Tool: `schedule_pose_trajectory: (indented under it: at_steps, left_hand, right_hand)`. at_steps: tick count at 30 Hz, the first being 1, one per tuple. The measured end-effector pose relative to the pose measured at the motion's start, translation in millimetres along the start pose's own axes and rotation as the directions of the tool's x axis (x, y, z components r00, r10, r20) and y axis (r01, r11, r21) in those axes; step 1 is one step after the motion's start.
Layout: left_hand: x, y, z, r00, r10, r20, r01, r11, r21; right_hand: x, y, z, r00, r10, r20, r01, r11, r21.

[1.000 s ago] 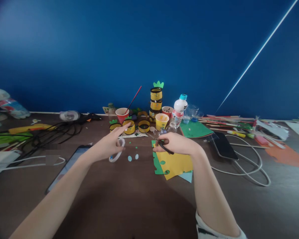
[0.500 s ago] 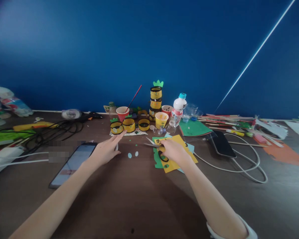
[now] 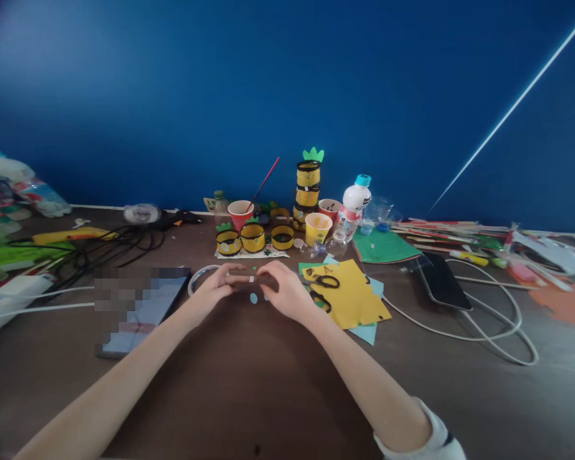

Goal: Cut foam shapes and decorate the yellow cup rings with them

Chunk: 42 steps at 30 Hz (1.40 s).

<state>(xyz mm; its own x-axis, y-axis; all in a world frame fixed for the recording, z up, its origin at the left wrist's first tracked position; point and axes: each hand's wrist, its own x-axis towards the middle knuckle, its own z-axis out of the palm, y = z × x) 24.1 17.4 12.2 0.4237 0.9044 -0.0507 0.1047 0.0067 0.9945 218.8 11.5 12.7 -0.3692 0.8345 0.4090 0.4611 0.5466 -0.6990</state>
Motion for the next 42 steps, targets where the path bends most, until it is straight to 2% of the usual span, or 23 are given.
schedule_pose_trajectory:
  at_steps: [3, 7, 9, 12, 15, 19, 22, 26, 32, 37, 40, 42]
  left_hand:
    - [0, 0, 1.2, 1.000, -0.013, -0.003, 0.013, 1.000, -0.009]
    - [-3, 3, 3.6, 1.000, 0.017, 0.000, -0.017, 0.996, 0.090]
    - [-5, 5, 4.0, 1.000, 0.027, 0.014, -0.028, 0.989, 0.146]
    - [-7, 7, 4.1, 0.999, 0.043, -0.012, -0.037, 0.952, 0.305]
    - [-7, 6, 5.1, 0.990, 0.116, -0.076, -0.059, 0.844, 0.533]
    - [-3, -5, 10.5, 0.974, 0.224, -0.046, -0.112, 0.641, 0.759]
    - [-1, -13, 15.7, 0.969, 0.241, -0.048, -0.097, 0.553, 0.828]
    - [0, -18, 19.5, 0.972, 0.228, -0.061, -0.062, 0.496, 0.866]
    - [1, -17, 20.3, 0.979, 0.195, -0.056, -0.049, 0.491, 0.870]
    - [-1, -15, 22.8, 0.977, 0.206, -0.052, -0.066, 0.526, 0.848]
    - [-3, -15, 24.6, 0.976, 0.211, -0.046, -0.099, 0.624, 0.775]
    - [-4, -14, 26.2, 0.976, 0.198, -0.094, -0.081, 0.727, 0.682]
  right_hand:
    - [-3, -1, 8, 0.996, -0.082, -0.031, 0.081, 0.996, -0.030]
    - [-3, 1, 12, 0.993, -0.116, -0.037, 0.115, 0.992, -0.046]
    - [-3, 2, 13, 0.995, -0.095, -0.042, 0.093, 0.995, -0.033]
    - [-2, 1, 14, 0.995, 0.004, -0.097, -0.003, 1.000, 0.015]
    - [-5, 2, 14, 0.984, 0.081, -0.161, -0.074, 0.996, 0.048]
    - [-11, 8, 19, 0.977, 0.089, -0.195, -0.087, 0.996, 0.018]
    - [-15, 14, 23, 0.973, 0.041, -0.227, -0.049, 0.998, -0.027]
    - [-17, 17, 24, 0.969, 0.009, -0.246, -0.021, 0.999, -0.045]
    - [-18, 17, 23, 0.968, -0.014, -0.250, 0.002, 0.999, -0.050]
    - [-18, 18, 24, 0.969, -0.045, -0.242, 0.028, 0.997, -0.070]
    - [-18, 19, 25, 0.965, -0.073, -0.252, 0.053, 0.995, -0.085]
    - [-18, 16, 24, 0.962, -0.096, -0.255, 0.069, 0.991, -0.113]
